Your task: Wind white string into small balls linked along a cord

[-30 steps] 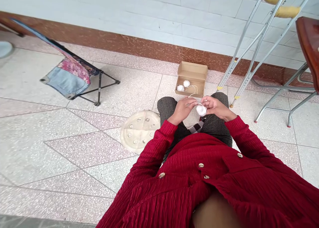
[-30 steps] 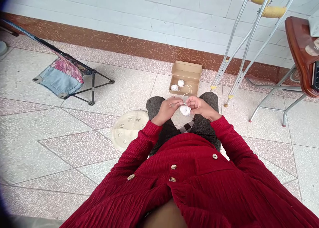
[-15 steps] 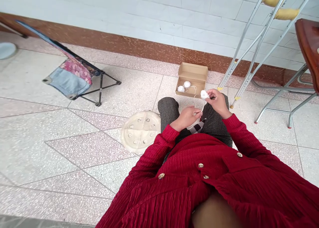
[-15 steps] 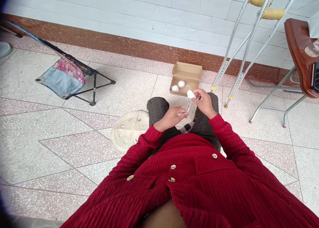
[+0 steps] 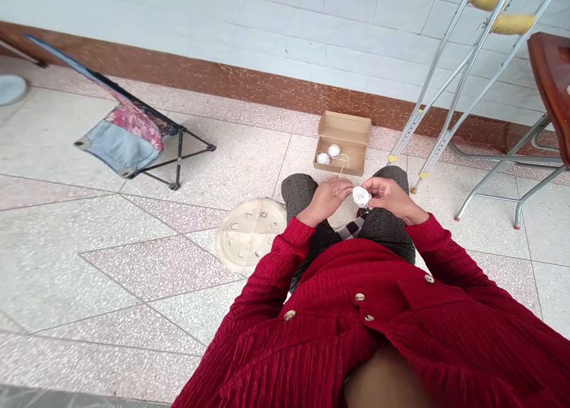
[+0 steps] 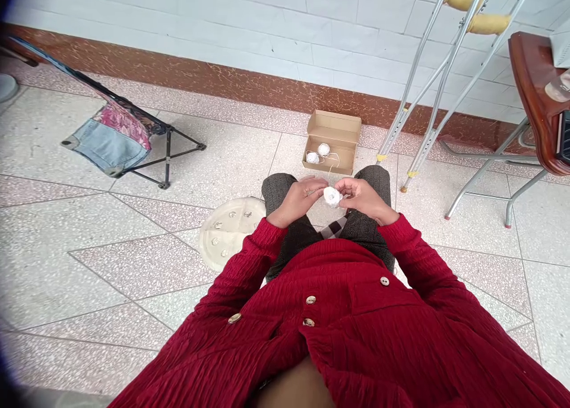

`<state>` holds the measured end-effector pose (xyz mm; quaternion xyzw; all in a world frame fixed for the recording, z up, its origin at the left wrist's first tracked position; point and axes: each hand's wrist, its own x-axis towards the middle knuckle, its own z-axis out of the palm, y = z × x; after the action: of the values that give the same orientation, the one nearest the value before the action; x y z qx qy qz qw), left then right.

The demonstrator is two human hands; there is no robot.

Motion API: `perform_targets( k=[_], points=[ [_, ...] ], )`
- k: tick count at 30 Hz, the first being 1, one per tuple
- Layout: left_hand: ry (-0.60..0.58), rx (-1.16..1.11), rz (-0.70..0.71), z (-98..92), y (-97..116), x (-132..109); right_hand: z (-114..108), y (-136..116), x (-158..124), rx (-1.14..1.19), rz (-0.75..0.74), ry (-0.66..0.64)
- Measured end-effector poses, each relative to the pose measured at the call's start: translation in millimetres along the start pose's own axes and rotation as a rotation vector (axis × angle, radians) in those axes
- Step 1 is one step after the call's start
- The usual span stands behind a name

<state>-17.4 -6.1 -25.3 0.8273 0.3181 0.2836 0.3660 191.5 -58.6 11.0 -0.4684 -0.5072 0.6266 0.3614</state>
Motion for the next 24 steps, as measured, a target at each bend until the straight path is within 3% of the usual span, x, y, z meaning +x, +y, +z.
perform_targets(
  k=[6,9,11,13,16,20,24],
  points=[
    [-0.074,-0.069,-0.142,14.9,0.9,-9.1,-7.6,-11.9,21.0,0.054,-0.187,0.356],
    [-0.129,-0.024,-0.104,18.8,7.0,-12.3,-20.8,-2.7,41.0,-0.143,-0.274,0.555],
    [-0.138,0.055,-0.056,17.5,11.6,-12.7,-27.2,8.3,49.3,-0.381,-0.279,0.610],
    [-0.107,0.153,-0.008,12.5,15.2,-11.6,-27.5,20.1,50.2,-0.630,-0.272,0.544],
    [-0.014,0.258,0.038,1.1,16.0,-7.5,-16.4,33.3,39.5,-0.795,-0.267,0.303],
    [0.053,0.221,0.005,-8.3,8.8,0.0,3.1,34.5,18.9,-0.568,-0.186,0.065],
    [0.053,0.012,-0.097,-3.4,2.1,3.0,8.2,19.9,7.6,-0.198,-0.096,0.022]
  ],
)
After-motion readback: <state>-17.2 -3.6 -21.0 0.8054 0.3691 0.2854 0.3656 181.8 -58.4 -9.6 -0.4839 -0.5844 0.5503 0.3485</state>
